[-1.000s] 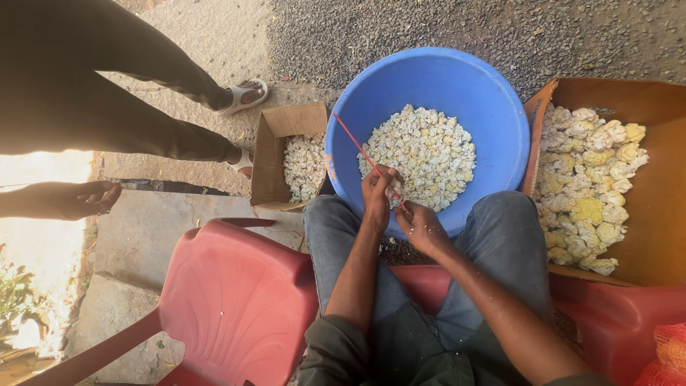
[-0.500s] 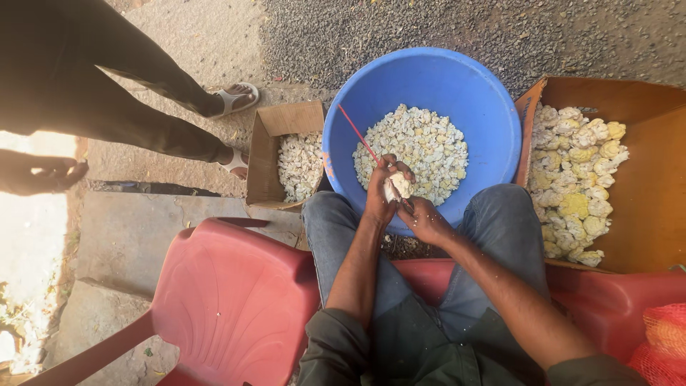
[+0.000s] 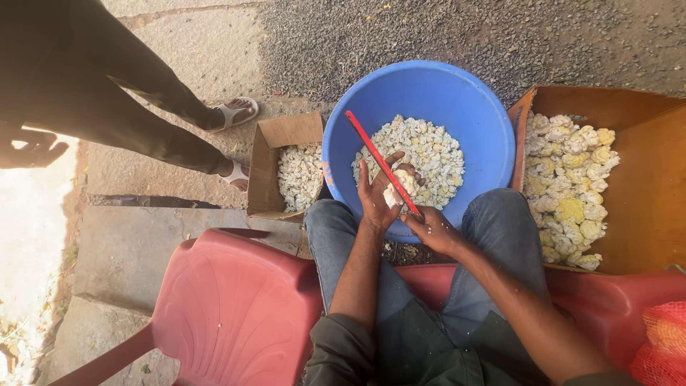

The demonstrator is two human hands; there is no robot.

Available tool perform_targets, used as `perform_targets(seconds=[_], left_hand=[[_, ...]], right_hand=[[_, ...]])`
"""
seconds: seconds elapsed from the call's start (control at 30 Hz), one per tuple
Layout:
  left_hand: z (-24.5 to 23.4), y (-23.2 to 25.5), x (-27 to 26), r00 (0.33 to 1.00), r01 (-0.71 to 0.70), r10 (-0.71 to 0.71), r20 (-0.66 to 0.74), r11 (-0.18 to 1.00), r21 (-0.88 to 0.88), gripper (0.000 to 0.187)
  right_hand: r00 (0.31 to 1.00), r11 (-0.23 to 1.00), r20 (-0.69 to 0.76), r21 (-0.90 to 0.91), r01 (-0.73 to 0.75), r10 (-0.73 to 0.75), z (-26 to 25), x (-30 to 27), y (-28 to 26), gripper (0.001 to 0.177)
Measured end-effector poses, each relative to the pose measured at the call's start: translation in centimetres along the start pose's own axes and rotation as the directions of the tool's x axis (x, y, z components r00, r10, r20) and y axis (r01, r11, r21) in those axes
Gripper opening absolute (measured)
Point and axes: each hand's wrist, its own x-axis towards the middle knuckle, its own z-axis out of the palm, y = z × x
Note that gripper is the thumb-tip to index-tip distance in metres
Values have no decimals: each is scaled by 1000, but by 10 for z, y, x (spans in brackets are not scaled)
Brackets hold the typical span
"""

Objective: The person breaks apart cauliflower florets by hand and with a red plastic tool, placing the small pieces into a blue plastic bowl.

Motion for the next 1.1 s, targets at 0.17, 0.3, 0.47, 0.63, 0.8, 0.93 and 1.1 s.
perform_targets(seconds=[0.17,0.3,0.47,0.63,0.8,0.93,1.1], left_hand=[[-12,-4,-1,990,54,-33,139,988,-148,113],[-20,-6,0,993,45,-32,110,992,-117,112],[-21,-6,0,999,-42,45,28,993,-111,107],[-16,1,6,969,-82,84,-230,996,20,104],[-22,-12,10,969,-29,140,-203,884,467,106],[-27,-13,17,949,20,161,-270,826,563,108],[-35,-16,17,951,23,86,-298,939,344,86]], right_hand=[[978,950,-120,-286,128,-168,7,-8,11,28],[943,892,-181,-412,185,-279,18,2,19,29],[991,952,-61,-291,100,-122,15,18,17,27],[969,973,-103,-76,217,-224,0,7,-22,23],[975,993,-202,-89,73,-90,-1,0,-48,48],[961,980,-196,-66,186,-196,0,13,-33,23],[938,951,-247,129,280,-242,4,24,3,25]])
